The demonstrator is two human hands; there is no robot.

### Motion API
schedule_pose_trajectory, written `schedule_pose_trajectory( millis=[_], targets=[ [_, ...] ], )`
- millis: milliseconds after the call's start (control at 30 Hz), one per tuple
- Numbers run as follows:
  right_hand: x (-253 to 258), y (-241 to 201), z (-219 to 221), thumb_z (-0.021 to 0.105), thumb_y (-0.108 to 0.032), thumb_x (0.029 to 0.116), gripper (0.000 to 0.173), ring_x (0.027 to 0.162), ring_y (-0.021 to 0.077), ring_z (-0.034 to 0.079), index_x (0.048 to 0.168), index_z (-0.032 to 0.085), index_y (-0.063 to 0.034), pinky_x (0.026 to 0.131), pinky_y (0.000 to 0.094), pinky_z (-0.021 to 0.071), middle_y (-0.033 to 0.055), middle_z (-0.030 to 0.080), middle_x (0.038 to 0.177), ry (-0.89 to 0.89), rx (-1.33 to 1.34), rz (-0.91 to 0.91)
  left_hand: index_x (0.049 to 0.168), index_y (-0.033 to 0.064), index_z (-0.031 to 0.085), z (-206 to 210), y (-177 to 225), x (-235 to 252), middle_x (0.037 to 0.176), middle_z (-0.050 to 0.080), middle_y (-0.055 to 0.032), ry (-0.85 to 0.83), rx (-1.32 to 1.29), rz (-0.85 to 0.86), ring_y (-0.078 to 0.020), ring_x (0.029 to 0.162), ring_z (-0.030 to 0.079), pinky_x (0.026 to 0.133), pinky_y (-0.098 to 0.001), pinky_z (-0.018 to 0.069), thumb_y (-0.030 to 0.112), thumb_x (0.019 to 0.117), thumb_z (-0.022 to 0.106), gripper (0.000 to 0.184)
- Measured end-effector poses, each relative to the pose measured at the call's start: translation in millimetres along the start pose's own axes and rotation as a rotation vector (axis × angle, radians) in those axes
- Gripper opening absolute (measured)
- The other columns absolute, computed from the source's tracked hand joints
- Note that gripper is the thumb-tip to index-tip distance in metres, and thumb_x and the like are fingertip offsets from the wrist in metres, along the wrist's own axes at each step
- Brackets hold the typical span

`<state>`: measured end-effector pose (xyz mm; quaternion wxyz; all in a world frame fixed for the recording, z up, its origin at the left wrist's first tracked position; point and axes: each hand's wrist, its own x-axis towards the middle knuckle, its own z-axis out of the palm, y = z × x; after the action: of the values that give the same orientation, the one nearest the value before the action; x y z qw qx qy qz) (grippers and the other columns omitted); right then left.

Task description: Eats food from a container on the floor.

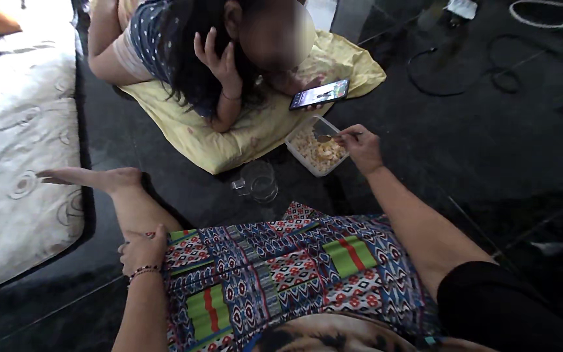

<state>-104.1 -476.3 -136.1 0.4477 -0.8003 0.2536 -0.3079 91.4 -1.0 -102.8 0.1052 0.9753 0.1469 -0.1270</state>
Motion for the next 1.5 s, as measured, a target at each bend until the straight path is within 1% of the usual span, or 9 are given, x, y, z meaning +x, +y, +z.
schedule_pose_trajectory(
  millis=[267,467,667,767,933,1033,1100,1267,1500],
  targets=[
    [0.3,3.7,-13.1,0.057,-0.002,0.1021,0.015,0.086,0.0171,0.075,0.105,0.065,0.0101,0.085,0.0329,0.0621,0.0177,0.073,0.098,-0.087,-0.006,-0.022,0.158,-0.0029,0.025,0.3,-0.5,0.6,0.152,0.034,-0.0395,-0.005,-0.008,0.002,-0.0563,0.138,0.040,0.106,-0.0693,0.0382,0.054,0.0986,0.057,0.088],
    [-2.1,5.2,-11.1,0.057,0.001,0.1007,0.014,0.084,0.0180,0.073,0.102,0.065,0.0116,0.084,0.0331,0.0608,0.0196,0.072,0.096,-0.146,-0.042,-0.058,0.158,-0.0037,0.025,-0.3,-0.2,-1.7,0.153,0.033,-0.0401,-0.004,-0.009,0.004,-0.0567,0.138,0.039,0.107,-0.0687,0.0377,0.053,0.0990,0.057,0.088],
    [-8.4,19.2,-4.2,0.059,0.005,0.0979,0.012,0.088,0.0273,0.073,0.101,0.068,0.0134,0.087,0.0404,0.0598,0.0245,0.072,0.098,-0.208,-0.101,-0.091,0.158,-0.0025,0.025,0.5,-0.9,-0.9,0.153,0.033,-0.0401,-0.006,-0.001,0.005,-0.0569,0.137,0.040,0.106,-0.0690,0.0382,0.053,0.0988,0.057,0.088],
    [-12.5,17.4,2.7,0.060,0.004,0.0975,0.013,0.089,0.0327,0.073,0.098,0.069,0.0129,0.088,0.0459,0.0586,0.0258,0.072,0.097,-0.186,-0.166,-0.141,0.159,-0.0025,0.025,-0.1,-0.7,-0.2,0.153,0.033,-0.0398,-0.005,-0.008,0.008,-0.0566,0.138,0.040,0.107,-0.0686,0.0375,0.054,0.0996,0.056,0.087],
    [-13.0,9.1,16.1,0.054,-0.001,0.1026,0.019,0.089,0.0298,0.075,0.108,0.066,0.0121,0.088,0.0436,0.0608,0.0242,0.073,0.099,-0.028,-0.107,0.108,0.158,-0.0028,0.026,-1.7,-1.1,-2.1,0.153,0.034,-0.0394,-0.005,-0.021,0.008,-0.0557,0.138,0.040,0.107,-0.0673,0.0377,0.052,0.0992,0.058,0.087],
    [-13.8,14.9,8.9,0.057,0.001,0.1002,0.016,0.086,0.0318,0.075,0.105,0.068,0.0116,0.085,0.0460,0.0613,0.0243,0.074,0.097,-0.093,-0.143,-0.077,0.159,-0.0015,0.025,-0.9,-2.0,-1.2,0.153,0.035,-0.0387,0.002,-0.022,0.000,-0.0558,0.138,0.040,0.106,-0.0683,0.0387,0.054,0.0984,0.059,0.088],
    [-12.7,9.9,3.1,0.057,0.001,0.1005,0.016,0.085,0.0328,0.075,0.105,0.068,0.0116,0.083,0.0470,0.0615,0.0245,0.074,0.096,-0.078,-0.165,-0.158,0.159,-0.0017,0.026,-1.3,-1.6,-2.2,0.152,0.034,-0.0394,-0.004,-0.024,0.005,-0.0567,0.138,0.040,0.106,-0.0692,0.0383,0.054,0.0981,0.059,0.089],
    [-9.1,-1.7,-0.4,0.050,-0.006,0.1045,0.025,0.086,0.0316,0.076,0.114,0.064,0.0122,0.084,0.0451,0.0615,0.0246,0.074,0.096,0.038,-0.225,-0.092,0.158,-0.0020,0.028,-1.2,-0.7,-2.7,0.152,0.034,-0.0399,-0.004,-0.008,0.011,-0.0573,0.137,0.041,0.104,-0.0704,0.0387,0.053,0.0988,0.057,0.086],
    [-6.7,-1.8,8.4,0.051,-0.005,0.1041,0.023,0.083,0.0335,0.075,0.113,0.064,0.0115,0.081,0.0458,0.0609,0.0256,0.073,0.093,0.011,-0.265,-0.079,0.158,-0.0030,0.026,1.0,0.1,-0.5,0.152,0.034,-0.0401,0.004,0.006,0.005,-0.0571,0.137,0.041,0.105,-0.0695,0.0387,0.054,0.0985,0.058,0.088]
  ],
)
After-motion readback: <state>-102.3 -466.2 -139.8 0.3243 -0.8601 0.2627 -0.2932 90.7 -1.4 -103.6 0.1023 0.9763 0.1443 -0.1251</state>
